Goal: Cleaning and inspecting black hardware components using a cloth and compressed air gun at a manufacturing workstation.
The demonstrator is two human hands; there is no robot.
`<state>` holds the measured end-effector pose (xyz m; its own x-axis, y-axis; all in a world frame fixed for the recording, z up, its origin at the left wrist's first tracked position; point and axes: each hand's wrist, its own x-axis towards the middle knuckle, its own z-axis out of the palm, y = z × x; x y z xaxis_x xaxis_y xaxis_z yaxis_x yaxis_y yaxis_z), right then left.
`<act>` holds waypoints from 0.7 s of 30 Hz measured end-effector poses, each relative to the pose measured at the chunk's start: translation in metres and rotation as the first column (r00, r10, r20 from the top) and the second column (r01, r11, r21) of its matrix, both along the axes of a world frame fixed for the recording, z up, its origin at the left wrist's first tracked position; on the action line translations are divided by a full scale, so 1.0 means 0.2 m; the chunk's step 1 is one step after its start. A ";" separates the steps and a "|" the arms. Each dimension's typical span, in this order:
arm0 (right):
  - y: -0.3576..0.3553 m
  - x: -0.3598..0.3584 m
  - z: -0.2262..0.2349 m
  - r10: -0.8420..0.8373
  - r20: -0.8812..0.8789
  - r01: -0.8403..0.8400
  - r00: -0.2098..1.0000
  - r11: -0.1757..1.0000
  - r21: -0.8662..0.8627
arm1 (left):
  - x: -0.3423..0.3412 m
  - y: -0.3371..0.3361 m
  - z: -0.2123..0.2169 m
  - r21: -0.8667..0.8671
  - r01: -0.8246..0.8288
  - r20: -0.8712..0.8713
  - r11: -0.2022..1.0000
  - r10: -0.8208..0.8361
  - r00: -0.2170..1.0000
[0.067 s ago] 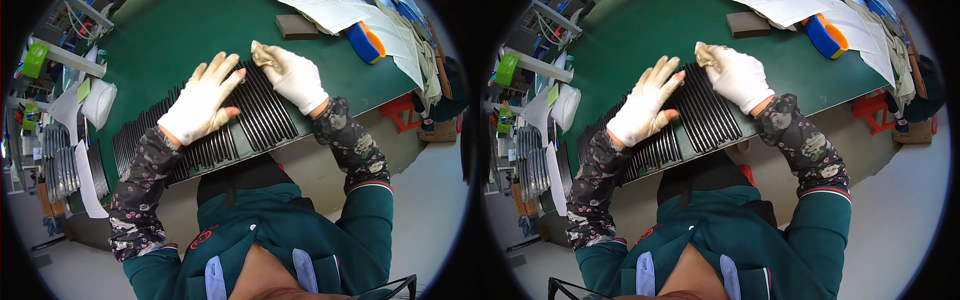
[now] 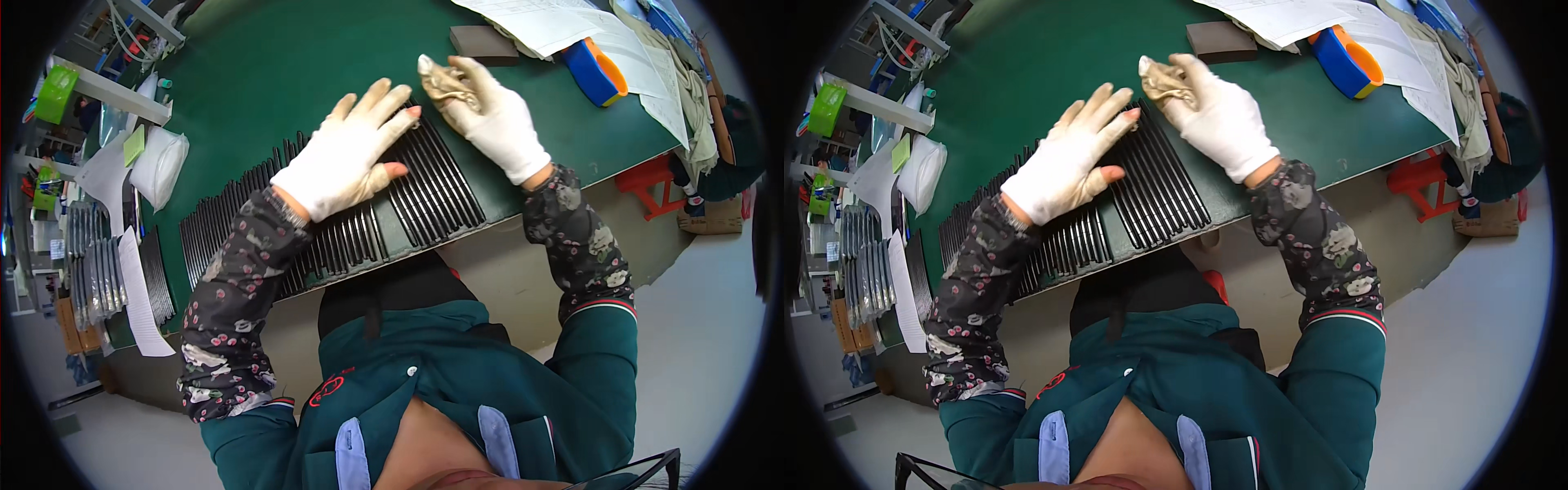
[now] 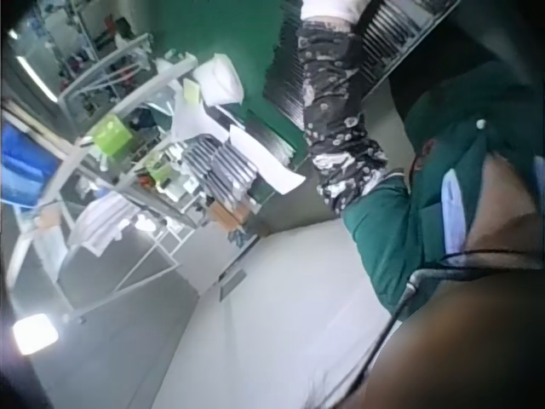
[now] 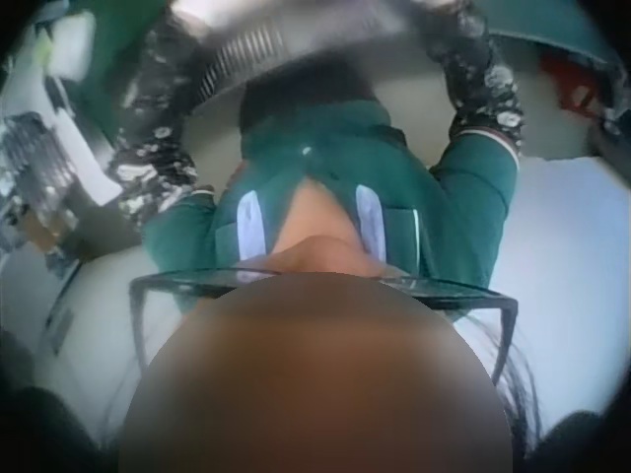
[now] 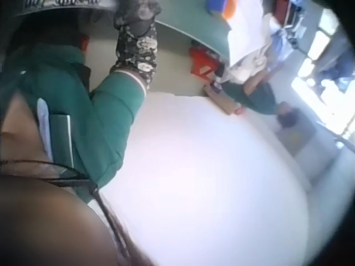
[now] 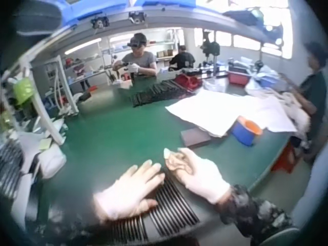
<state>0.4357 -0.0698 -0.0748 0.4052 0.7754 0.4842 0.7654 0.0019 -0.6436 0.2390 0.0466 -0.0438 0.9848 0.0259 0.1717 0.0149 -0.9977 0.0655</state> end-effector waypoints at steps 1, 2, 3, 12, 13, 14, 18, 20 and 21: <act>-0.04 0.03 0.02 0.055 -0.078 -0.052 0.995 0.998 0.040 | 0.05 0.00 -0.02 -0.001 0.006 -0.019 1.000 -0.006 1.000; -0.07 0.08 0.01 0.144 -0.113 -0.139 0.983 0.989 0.053 | 0.09 -0.01 -0.04 0.000 0.008 -0.042 1.000 -0.008 0.999; -0.11 0.10 0.04 0.221 -0.189 -0.220 0.957 0.975 0.027 | 0.12 -0.01 -0.06 -0.021 0.008 -0.061 1.000 -0.009 0.998; -0.36 -0.12 0.15 0.802 0.068 -0.755 0.593 0.583 -0.300 | 0.14 -0.01 -0.12 -0.108 0.055 -0.033 0.993 -0.058 0.998; -0.40 -0.15 0.17 0.858 0.010 -0.789 0.513 0.476 -0.388 | 0.14 -0.01 -0.13 -0.092 0.048 -0.038 0.995 -0.052 0.998; -0.43 -0.17 0.18 0.900 -0.053 -0.808 0.432 0.361 -0.466 | 0.14 -0.01 -0.13 -0.090 0.045 -0.039 0.995 -0.048 0.998; -0.28 -0.10 0.25 0.626 0.109 -0.618 0.772 0.780 -0.103 | 0.16 -0.01 -0.12 0.005 0.032 -0.080 0.999 -0.031 0.996; -0.27 -0.16 0.05 0.542 0.305 -0.522 0.783 0.840 -0.152 | 0.18 -0.01 -0.18 -0.013 0.040 -0.001 0.999 -0.040 0.999; -0.30 -0.19 0.08 0.704 0.213 -0.652 0.678 0.709 -0.268 | 0.16 0.00 -0.16 -0.039 0.055 -0.005 0.998 -0.055 0.998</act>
<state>0.3973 -0.1301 -0.0591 -0.3957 0.8558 0.3331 0.7358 0.5125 -0.4426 0.2700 0.0464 -0.0758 0.9859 -0.0215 0.1661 -0.0392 -0.9938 0.1042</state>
